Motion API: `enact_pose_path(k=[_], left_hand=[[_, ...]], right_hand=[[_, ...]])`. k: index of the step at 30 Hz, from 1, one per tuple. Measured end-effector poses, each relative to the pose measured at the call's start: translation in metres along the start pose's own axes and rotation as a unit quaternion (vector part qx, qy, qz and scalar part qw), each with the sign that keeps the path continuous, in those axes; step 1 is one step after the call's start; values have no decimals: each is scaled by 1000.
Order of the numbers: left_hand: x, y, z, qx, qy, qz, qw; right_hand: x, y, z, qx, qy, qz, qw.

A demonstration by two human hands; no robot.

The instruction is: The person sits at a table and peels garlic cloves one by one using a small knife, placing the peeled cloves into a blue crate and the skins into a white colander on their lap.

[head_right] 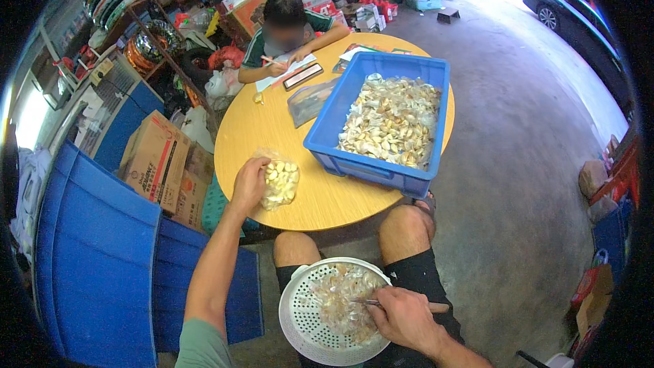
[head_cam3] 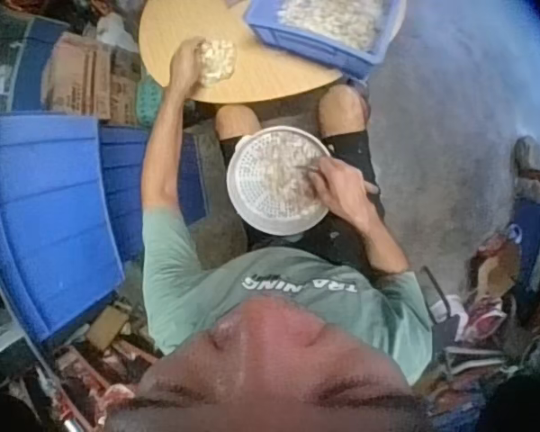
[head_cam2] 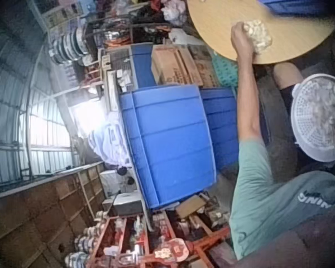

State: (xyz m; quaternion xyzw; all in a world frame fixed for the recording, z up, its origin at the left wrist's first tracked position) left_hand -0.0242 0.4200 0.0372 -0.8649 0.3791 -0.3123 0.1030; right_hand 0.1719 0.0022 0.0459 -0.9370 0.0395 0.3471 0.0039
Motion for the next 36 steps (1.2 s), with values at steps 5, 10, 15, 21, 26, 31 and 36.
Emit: enact_pose_path(k=[5,10,15,21,26,31,36], left_hand=[[15,15,-2,-7,-15,-41,999],[31,20,-7,-96,-50,-59,992],[23,16,-5,-78,61,-90,991],[51,-4,-15,38,151,-64,986],[123,-28,-1,61,141,58,986],[187,-65,34,-33,160,145,976],[202,-115,87,-315,62,51,946]], right_hand=[[6,-6,3,-2,-6,3,1000],[11,-8,7,2,-4,-3,1000],[12,-10,8,-15,0,-3,1000],[17,-7,8,-16,-17,-7,1000],[24,-5,11,-2,-25,-28,999],[16,-6,1,6,-27,-35,999],[22,-2,3,17,-39,-40,998]])
Point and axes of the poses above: each hand's wrist, its own y-axis away from the middle knuckle, its own z-axis out of the palm, x = y × z, the point moved 2 cm from there along -y, towards the middle knuckle, and after that the axes turned 10 degrees about y, right-handed, at the moved point
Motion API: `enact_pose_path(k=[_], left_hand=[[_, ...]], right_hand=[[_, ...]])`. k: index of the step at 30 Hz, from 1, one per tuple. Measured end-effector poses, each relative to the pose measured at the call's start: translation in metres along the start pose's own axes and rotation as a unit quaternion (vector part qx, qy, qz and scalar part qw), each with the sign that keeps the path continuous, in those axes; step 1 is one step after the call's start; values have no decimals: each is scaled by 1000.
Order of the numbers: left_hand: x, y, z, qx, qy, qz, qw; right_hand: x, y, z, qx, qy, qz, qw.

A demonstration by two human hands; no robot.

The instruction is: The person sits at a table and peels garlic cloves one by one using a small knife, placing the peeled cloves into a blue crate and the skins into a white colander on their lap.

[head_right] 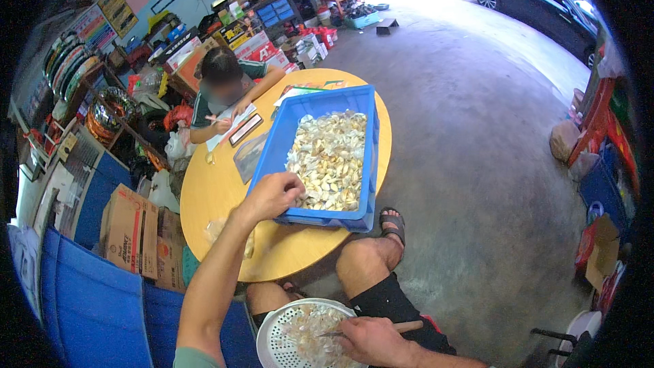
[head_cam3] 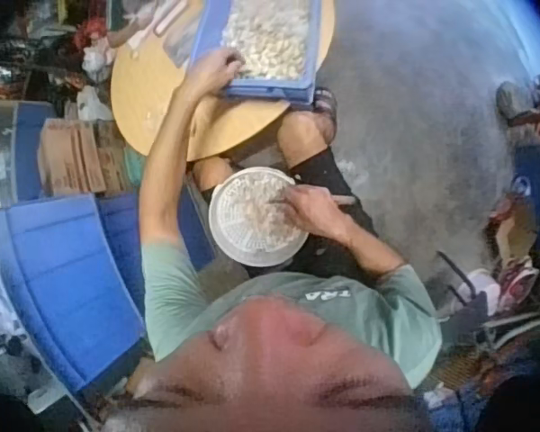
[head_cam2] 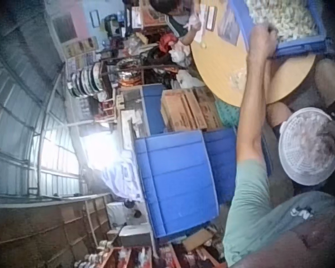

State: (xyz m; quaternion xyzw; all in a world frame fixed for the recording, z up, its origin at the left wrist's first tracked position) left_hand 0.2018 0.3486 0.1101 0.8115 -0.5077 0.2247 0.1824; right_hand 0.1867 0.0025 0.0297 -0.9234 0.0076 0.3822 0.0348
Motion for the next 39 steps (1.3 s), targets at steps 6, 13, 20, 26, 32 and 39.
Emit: enact_pose_path(k=[6,13,20,26,32,39], left_hand=[[-12,-54,20,-99,29,-2,995],[-17,-77,58,-113,-106,50,987],[-20,-79,60,-196,-169,-15,966],[-1,-74,58,-179,-136,17,974],[-14,-75,66,-227,-116,-36,966],[-5,-74,57,-146,19,-83,986]], right_hand=[[7,2,-1,-18,-9,-14,1000],[14,3,-2,-23,-11,-14,1000],[15,2,2,-26,-11,-20,999],[16,1,4,-35,-6,-11,999],[13,1,1,-57,5,-5,998],[18,6,4,-29,7,-1,1000]])
Point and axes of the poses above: each hand's wrist, its own y-axis away from the middle knuckle, its own z-axis out of the palm, x = y × z, the point moved 2 cm from there along -y, towards the middle knuckle, and after that the axes turned 10 degrees about y, right-handed, at the moved point
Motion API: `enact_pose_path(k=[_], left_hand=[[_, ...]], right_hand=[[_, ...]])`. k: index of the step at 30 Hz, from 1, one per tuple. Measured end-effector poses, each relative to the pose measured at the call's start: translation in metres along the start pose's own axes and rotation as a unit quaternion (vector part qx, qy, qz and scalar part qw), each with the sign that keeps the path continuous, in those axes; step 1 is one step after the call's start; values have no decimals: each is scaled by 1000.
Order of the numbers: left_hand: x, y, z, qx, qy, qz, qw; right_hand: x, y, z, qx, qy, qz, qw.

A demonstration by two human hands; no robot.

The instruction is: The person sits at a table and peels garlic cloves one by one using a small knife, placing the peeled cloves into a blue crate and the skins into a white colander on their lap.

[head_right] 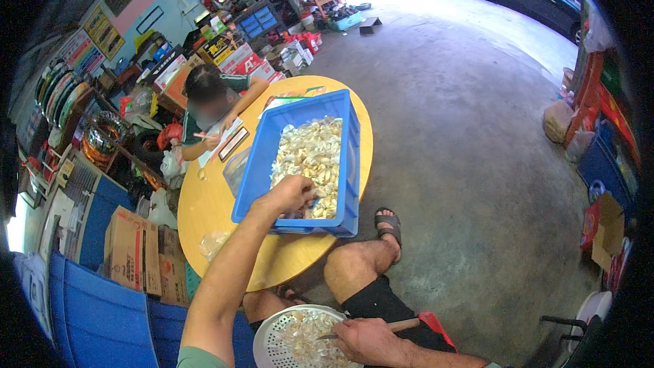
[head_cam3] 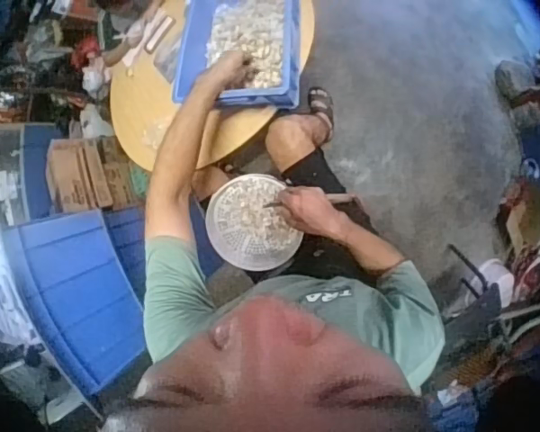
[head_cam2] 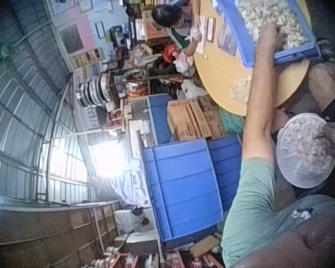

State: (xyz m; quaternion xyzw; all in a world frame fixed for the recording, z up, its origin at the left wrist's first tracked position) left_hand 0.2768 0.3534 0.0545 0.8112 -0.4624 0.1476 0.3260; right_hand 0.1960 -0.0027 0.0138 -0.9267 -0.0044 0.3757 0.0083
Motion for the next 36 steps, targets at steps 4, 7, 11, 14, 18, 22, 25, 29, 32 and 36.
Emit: enact_pose_path(k=[4,7,11,14,18,22,25,29,32,36], left_hand=[[-11,-2,-1,36,44,71,996],[-20,-4,2,63,7,174,983],[-1,-2,5,-7,-4,210,978],[14,3,7,-52,-23,153,987],[-5,0,8,-59,-43,133,988],[13,5,6,-39,1,77,996],[13,8,3,4,15,39,999],[24,11,5,7,99,11,995],[-3,4,3,50,33,114,992],[-2,-3,7,-20,29,122,992]], right_hand=[[4,2,7,53,18,23,998],[7,0,8,81,21,35,996],[7,0,6,83,21,59,995],[8,0,8,61,20,76,995],[10,-3,11,48,15,69,996],[6,-2,3,34,22,88,995],[8,-3,6,18,7,119,993],[10,-5,4,48,29,127,990],[9,-7,9,39,54,92,994],[11,-8,13,55,60,92,992]])
Point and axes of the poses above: each hand's wrist, its own y-axis away from the middle knuckle, its own z-axis out of the palm, x = y × z, the point moved 2 cm from there along -y, towards the middle knuckle, and after that the axes turned 10 degrees about y, right-handed, at the moved point
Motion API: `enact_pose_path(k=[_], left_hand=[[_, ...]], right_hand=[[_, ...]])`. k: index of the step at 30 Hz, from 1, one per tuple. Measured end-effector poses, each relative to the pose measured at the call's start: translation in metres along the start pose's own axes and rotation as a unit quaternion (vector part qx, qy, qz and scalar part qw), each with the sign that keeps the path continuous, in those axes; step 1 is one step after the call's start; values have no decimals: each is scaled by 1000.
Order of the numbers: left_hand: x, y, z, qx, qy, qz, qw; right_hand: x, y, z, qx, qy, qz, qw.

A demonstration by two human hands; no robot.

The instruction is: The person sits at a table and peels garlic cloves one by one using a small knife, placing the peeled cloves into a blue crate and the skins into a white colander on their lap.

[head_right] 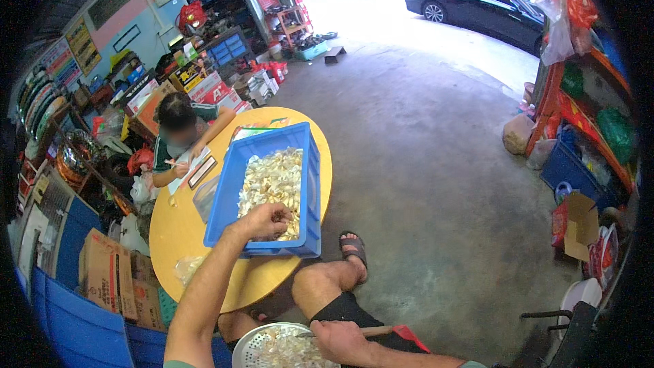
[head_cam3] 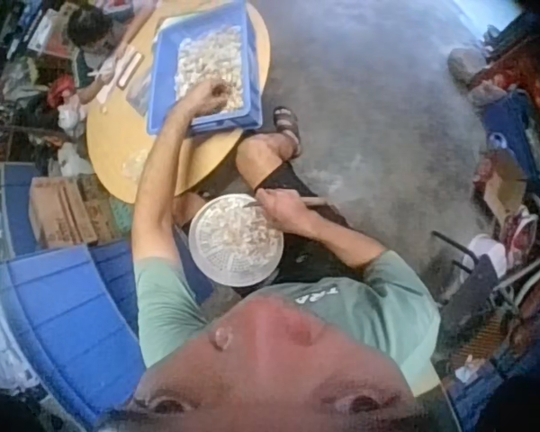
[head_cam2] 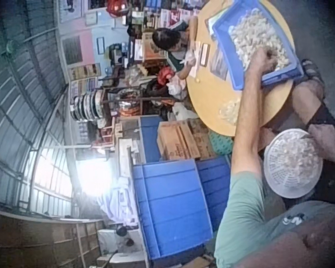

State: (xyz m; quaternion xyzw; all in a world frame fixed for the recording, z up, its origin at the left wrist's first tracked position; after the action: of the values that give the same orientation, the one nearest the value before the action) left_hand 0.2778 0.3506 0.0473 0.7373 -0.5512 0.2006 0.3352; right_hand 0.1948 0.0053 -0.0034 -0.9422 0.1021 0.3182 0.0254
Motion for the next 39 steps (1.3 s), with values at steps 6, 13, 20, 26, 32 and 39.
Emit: enact_pose_path(k=[6,13,20,26,32,39], left_hand=[[-1,2,7,-105,-4,-7,994],[3,6,6,-74,-30,-55,995],[-11,6,-5,17,73,-7,997],[-2,4,-10,81,141,53,985],[7,5,-8,83,163,57,981],[0,0,-10,79,142,54,985]], right_hand=[[2,0,2,4,-9,-3,1000],[1,-2,-4,-17,-11,-8,1000],[5,-1,11,30,3,-18,999],[6,-3,7,36,6,-17,999],[8,-4,8,38,1,-19,999],[5,-4,8,31,27,-14,999]])
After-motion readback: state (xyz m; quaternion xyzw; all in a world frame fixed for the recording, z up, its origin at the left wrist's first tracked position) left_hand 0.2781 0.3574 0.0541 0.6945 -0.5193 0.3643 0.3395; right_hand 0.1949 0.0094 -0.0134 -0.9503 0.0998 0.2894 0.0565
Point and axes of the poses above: each hand's wrist, its own y-axis away from the middle knuckle, its own z-axis out of the palm, x = y × z, the point moved 2 cm from there along -y, towards the middle knuckle, and after that the axes turned 10 degrees about y, right-handed, at the moved point
